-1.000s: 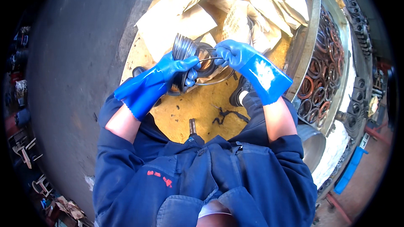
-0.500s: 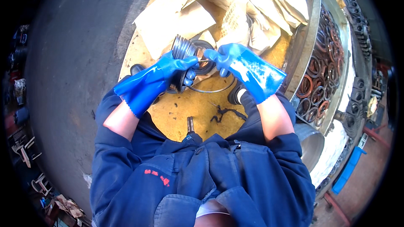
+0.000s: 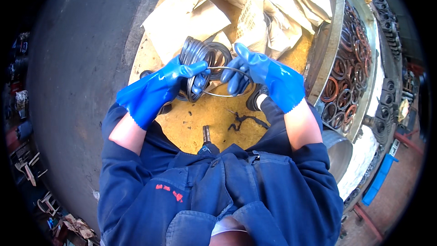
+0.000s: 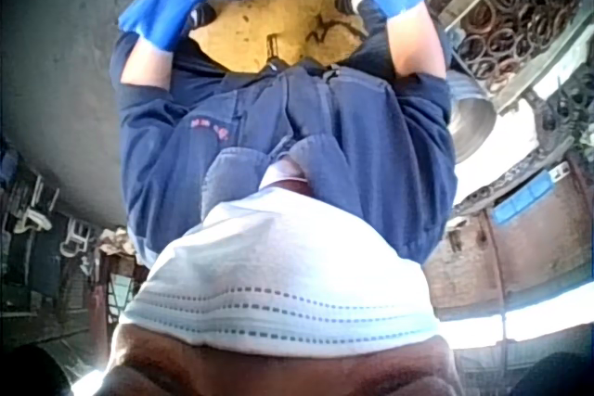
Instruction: The person picks up metal gaskets, cleans them using a brush, and places them into a large paper bag on the floor.
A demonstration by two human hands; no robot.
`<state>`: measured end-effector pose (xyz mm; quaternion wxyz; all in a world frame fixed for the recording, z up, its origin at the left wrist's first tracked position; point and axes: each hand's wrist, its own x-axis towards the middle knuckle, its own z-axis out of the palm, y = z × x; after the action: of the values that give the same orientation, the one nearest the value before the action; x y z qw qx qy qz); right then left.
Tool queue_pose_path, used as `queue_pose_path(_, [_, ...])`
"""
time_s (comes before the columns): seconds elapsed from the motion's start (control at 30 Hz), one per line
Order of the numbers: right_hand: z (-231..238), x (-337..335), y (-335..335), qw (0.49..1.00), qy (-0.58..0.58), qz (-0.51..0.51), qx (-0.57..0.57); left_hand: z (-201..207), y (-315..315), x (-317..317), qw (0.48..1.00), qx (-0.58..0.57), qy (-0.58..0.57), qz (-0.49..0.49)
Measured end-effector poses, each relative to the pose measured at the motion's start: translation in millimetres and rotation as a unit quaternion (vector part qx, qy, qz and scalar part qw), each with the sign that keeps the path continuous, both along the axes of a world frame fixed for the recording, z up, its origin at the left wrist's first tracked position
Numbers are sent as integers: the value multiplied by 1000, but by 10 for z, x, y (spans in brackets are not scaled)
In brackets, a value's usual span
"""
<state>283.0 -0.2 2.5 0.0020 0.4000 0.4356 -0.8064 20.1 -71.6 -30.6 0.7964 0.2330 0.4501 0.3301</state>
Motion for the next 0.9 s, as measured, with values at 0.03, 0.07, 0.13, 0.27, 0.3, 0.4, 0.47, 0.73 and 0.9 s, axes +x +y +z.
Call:
queue_pose_path(0.03, [32,-46,-7,999,-12,-14,-39,11,15,-18,1000,-6,3,12])
queue_pose_path(0.07, [89,-57,-64,997,-28,-29,-72,35,35,-36,1000,-12,7,24])
queue_pose_path(0.13, [-12,-3,-121,1000,7,12,9,88,61,-50,999,-22,18,26])
queue_pose_path(0.27, [-170,-45,-240,997,-9,-77,-20,57,58,-63,999,-6,47,24])
queue_pose_path(0.3, [-184,-59,-248,994,-4,-105,-36,55,63,-68,998,0,54,26])
queue_pose_path(0.4, [-230,-62,-251,985,4,-171,7,-3,76,-48,997,25,72,31])
queue_pose_path(0.47, [-260,-37,-198,981,-11,-189,38,93,75,18,995,35,89,35])
queue_pose_path(0.73, [-289,-11,-78,975,5,-222,-21,32,63,36,994,39,96,33])
queue_pose_path(0.9, [-395,64,33,983,78,-167,0,132,51,87,995,26,81,59])
